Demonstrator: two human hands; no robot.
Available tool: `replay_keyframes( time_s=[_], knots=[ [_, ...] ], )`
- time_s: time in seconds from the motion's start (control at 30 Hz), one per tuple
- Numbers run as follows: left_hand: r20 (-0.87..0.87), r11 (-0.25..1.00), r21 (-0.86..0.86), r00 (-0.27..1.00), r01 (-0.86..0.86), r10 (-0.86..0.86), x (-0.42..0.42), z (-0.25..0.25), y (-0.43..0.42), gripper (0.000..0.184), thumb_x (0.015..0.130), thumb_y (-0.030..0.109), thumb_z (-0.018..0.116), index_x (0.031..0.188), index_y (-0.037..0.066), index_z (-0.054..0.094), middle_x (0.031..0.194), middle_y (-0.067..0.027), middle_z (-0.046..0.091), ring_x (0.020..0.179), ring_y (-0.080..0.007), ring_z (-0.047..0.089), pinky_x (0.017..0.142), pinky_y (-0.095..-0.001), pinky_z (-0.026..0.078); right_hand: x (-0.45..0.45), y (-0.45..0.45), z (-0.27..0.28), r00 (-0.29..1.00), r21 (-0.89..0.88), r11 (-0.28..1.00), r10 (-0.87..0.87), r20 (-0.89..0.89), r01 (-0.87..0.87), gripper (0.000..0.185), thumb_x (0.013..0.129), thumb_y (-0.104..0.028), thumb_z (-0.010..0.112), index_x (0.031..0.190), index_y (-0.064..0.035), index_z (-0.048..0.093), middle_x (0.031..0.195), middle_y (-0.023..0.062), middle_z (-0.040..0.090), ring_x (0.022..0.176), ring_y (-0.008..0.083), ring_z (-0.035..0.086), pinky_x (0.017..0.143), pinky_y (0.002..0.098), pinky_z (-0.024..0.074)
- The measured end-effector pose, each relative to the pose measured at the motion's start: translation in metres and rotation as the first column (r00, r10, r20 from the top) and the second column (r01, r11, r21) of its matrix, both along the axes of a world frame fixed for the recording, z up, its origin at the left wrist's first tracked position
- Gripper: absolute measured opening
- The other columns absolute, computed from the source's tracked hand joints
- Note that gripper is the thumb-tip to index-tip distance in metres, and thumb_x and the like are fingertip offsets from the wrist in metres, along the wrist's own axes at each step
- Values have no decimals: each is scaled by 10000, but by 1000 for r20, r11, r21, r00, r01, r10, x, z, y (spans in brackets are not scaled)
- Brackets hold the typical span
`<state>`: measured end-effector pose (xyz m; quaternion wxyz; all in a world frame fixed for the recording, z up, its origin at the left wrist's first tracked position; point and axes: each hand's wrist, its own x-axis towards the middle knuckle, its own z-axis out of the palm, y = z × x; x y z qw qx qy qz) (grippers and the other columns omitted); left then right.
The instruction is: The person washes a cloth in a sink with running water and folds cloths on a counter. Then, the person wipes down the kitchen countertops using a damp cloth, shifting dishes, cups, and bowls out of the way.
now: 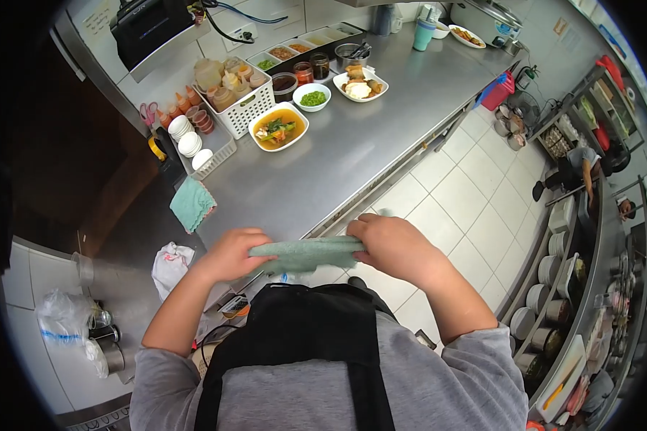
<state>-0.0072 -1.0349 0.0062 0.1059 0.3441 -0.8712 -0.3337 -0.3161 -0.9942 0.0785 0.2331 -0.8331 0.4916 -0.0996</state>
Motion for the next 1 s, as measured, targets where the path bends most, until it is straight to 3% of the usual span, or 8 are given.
replay_keyframes(
  time_s=[0.2,0.33,0.4,0.5,0.7,0.77,0.87,1.0],
  knots=[
    [-67,990,47,989,-131,134,24,35,6,177,787,165,718,837,54,589,781,-64,577,737,-240,597,681,-322,462,-41,-10,27,996,260,965,11,89,-34,174,787,-128,668,934,-51,616,904,66,657,772,224,625,696,328,486],
    [-259,913,310,900,-265,350,45,33,7,247,823,160,716,970,67,541,946,14,562,922,-78,540,776,-269,437,-58,-32,-2,749,442,883,-185,636,-158,353,885,-225,649,1160,-31,543,1041,52,651,958,168,615,870,328,483],
    [-609,835,533,622,-139,492,49,28,7,319,823,134,710,1076,52,533,1007,4,589,970,-93,550,848,-238,418,-47,-46,-33,40,383,824,-405,914,-417,513,907,-296,639,1306,-38,445,1156,88,615,1077,202,587,957,351,455],
    [-517,765,613,632,-197,577,67,-7,-1,343,860,80,653,1171,42,514,1059,-4,595,1009,-96,548,902,-229,399,-24,-51,-97,-79,597,458,-831,550,-659,585,923,-309,616,1385,-56,360,1210,91,588,1148,227,552,1000,379,431],
    [-136,665,439,687,-604,714,113,-68,-4,198,878,45,603,1075,64,587,1010,-42,604,1015,-147,574,898,-286,434,5,-78,-156,154,742,559,-751,642,-371,234,953,-126,532,1169,-37,532,1055,71,634,942,152,631,841,310,526],
    [-214,531,-111,542,-840,813,100,-77,-1,195,845,36,613,1036,73,604,994,-86,611,970,-221,604,844,-318,467,14,-110,-173,145,733,671,-719,680,-111,284,922,-137,580,1185,-41,532,1165,105,580,1072,208,570,882,337,493],
    [-281,547,-535,746,-644,604,69,-90,8,212,810,40,628,1018,81,616,1003,-110,610,918,-297,612,795,-352,492,29,-117,-187,422,447,797,-597,682,405,343,879,-136,624,1199,-56,531,1238,135,520,1152,257,511,914,360,463],
    [-162,878,-299,926,-374,340,22,-118,7,253,802,110,668,1053,128,642,1142,-82,590,1053,-301,577,902,-404,461,45,-100,-220,761,-123,883,-312,570,454,366,839,-121,659,1187,-104,548,1245,122,499,1087,245,517,879,324,466]
  ],
)
